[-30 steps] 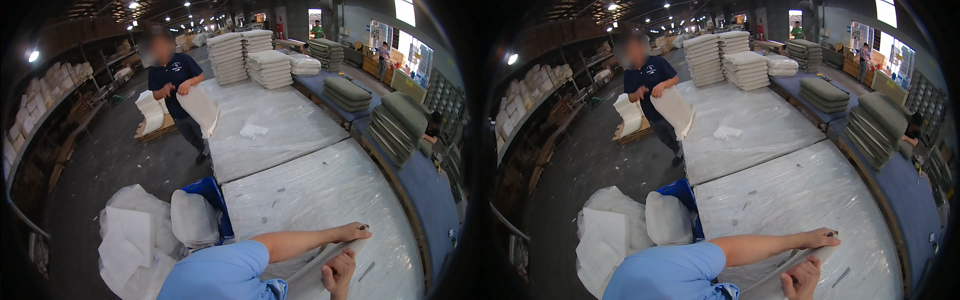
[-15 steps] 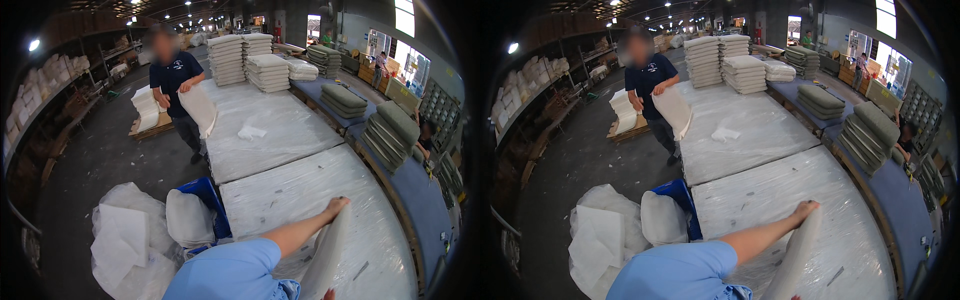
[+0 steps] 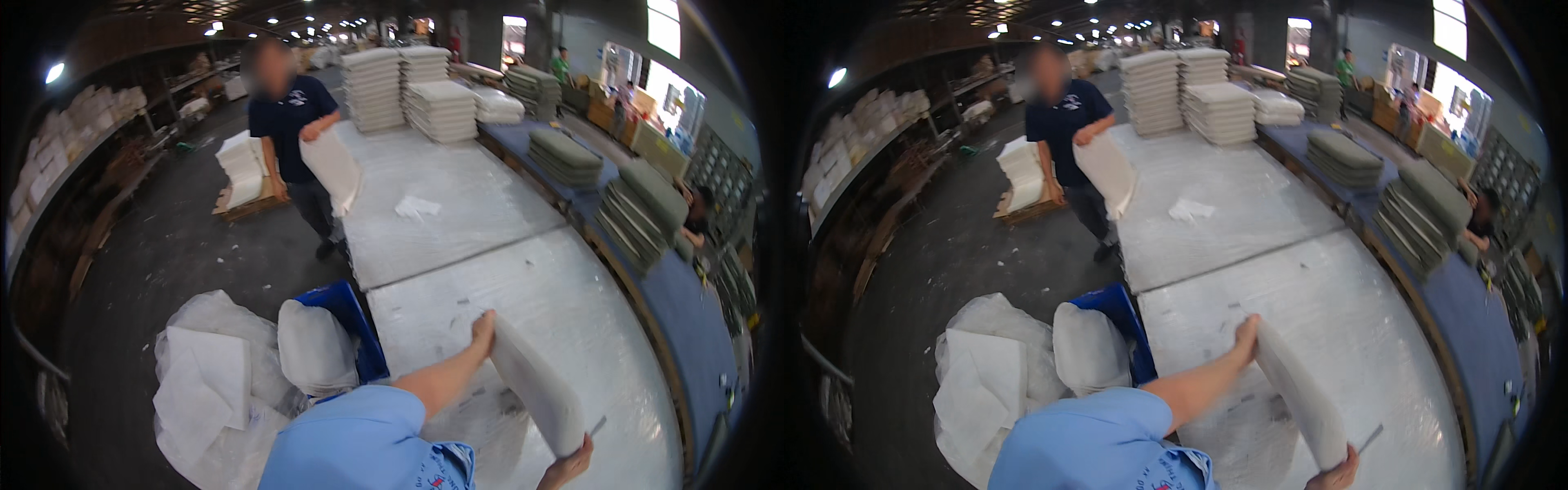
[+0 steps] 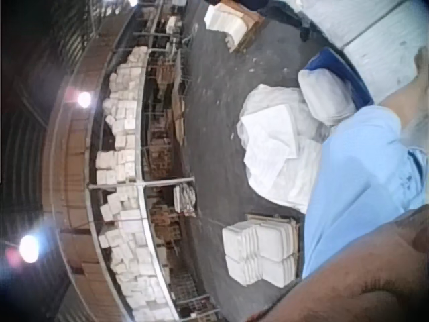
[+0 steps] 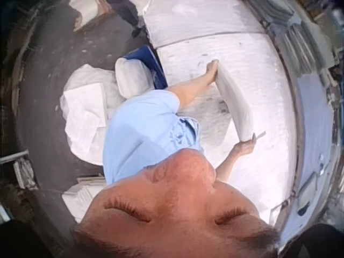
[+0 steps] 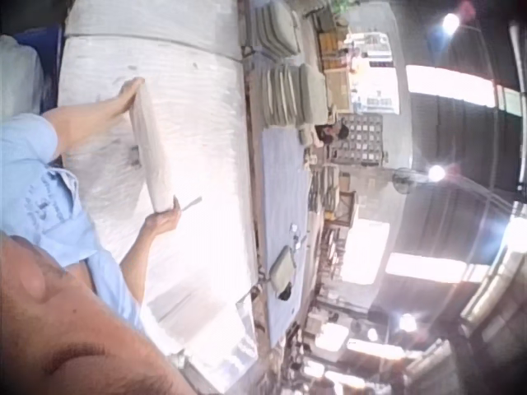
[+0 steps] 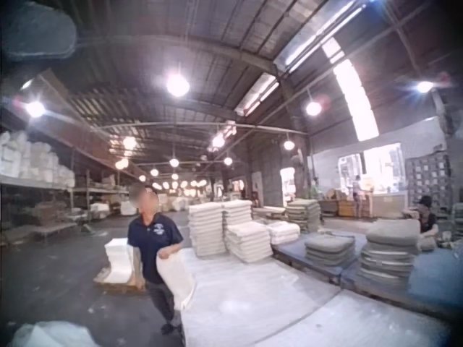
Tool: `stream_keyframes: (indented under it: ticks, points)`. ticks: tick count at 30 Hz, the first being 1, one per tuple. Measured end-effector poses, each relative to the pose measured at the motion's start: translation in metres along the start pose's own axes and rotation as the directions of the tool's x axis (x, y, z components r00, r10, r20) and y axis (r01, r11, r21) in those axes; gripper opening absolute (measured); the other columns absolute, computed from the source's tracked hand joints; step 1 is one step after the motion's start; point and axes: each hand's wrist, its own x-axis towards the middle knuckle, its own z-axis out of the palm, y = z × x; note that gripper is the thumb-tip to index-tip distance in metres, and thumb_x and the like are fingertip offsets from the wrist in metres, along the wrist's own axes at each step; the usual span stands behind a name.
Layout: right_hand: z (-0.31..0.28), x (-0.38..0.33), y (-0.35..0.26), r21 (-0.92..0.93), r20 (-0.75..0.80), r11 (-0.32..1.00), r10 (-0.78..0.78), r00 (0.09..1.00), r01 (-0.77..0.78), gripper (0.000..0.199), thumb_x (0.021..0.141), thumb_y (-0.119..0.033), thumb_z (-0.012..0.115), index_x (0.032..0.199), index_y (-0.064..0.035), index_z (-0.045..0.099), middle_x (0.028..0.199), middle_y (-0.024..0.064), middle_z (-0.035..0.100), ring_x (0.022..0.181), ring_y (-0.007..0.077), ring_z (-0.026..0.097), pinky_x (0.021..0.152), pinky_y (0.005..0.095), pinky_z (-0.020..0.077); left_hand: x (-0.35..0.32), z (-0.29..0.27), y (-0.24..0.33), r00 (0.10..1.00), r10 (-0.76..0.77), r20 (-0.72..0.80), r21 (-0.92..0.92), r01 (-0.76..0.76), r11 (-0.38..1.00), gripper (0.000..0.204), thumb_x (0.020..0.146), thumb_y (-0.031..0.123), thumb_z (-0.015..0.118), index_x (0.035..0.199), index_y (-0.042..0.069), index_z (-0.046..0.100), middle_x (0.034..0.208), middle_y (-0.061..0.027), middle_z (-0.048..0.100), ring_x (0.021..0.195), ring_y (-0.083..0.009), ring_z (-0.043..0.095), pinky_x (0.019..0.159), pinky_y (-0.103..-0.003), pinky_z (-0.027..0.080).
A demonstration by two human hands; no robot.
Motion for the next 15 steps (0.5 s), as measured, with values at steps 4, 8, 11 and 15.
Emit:
stream_keyframes:
  ticks: [4, 8, 11, 15]
  points:
    - [0.029, 0.052, -0.02, -0.11, 0.266, 0.972, -0.171, 0.949, 0.206, 0.068, 0.11, -0.053, 0.04, 0.105, 0.0058, 0.073, 0.096, 0.0181, 0.073, 0.091, 0.0289, 0.069, 0.084, 0.041, 0.0522, 0.018, -0.075, -0.02, 0.997, -0.041, -0.067, -0.289, 0.02, 0.957, 0.055, 0.097, 0.051, 0.063, 0.124, 0.003, 0.065, 0.119, -0.0126, 0.068, 0.111, -0.0277, 0.061, 0.099, -0.043, 0.049]
    - [0.042, 0.092, -0.031, -0.119, 0.28, 0.973, -0.159, 0.947, 0.199, 0.055, 0.111, -0.037, 0.042, 0.097, 0.0062, 0.073, 0.088, 0.0148, 0.074, 0.084, 0.0225, 0.067, 0.08, 0.0361, 0.0511, 0.006, -0.087, -0.036, 0.987, -0.15, -0.064, -0.248, 0.13, 0.96, 0.064, 0.1, 0.055, 0.056, 0.137, 0.003, 0.059, 0.137, -0.0136, 0.062, 0.124, -0.0307, 0.058, 0.105, -0.048, 0.047]
    - [0.058, 0.103, -0.045, -0.114, 0.32, 0.981, -0.114, 0.941, 0.158, 0.054, 0.109, -0.037, 0.042, 0.093, 0.0045, 0.073, 0.085, 0.0149, 0.073, 0.081, 0.0236, 0.068, 0.077, 0.0359, 0.051, 0.002, -0.101, -0.034, 0.985, -0.144, -0.099, -0.197, 0.123, 0.973, 0.072, 0.1, 0.061, 0.054, 0.145, 0.005, 0.054, 0.145, -0.0145, 0.058, 0.129, -0.0312, 0.056, 0.107, -0.048, 0.046]
    - [0.062, 0.114, -0.053, -0.118, 0.335, 0.978, -0.124, 0.934, 0.173, 0.057, 0.11, -0.038, 0.041, 0.09, 0.0042, 0.073, 0.079, 0.0137, 0.071, 0.077, 0.0213, 0.066, 0.075, 0.0351, 0.0504, -0.013, -0.128, -0.03, 0.981, -0.195, -0.01, 0.083, 0.195, 0.977, 0.082, 0.099, 0.067, 0.054, 0.153, 0.006, 0.048, 0.154, -0.0161, 0.05, 0.135, -0.0352, 0.052, 0.112, -0.048, 0.044]
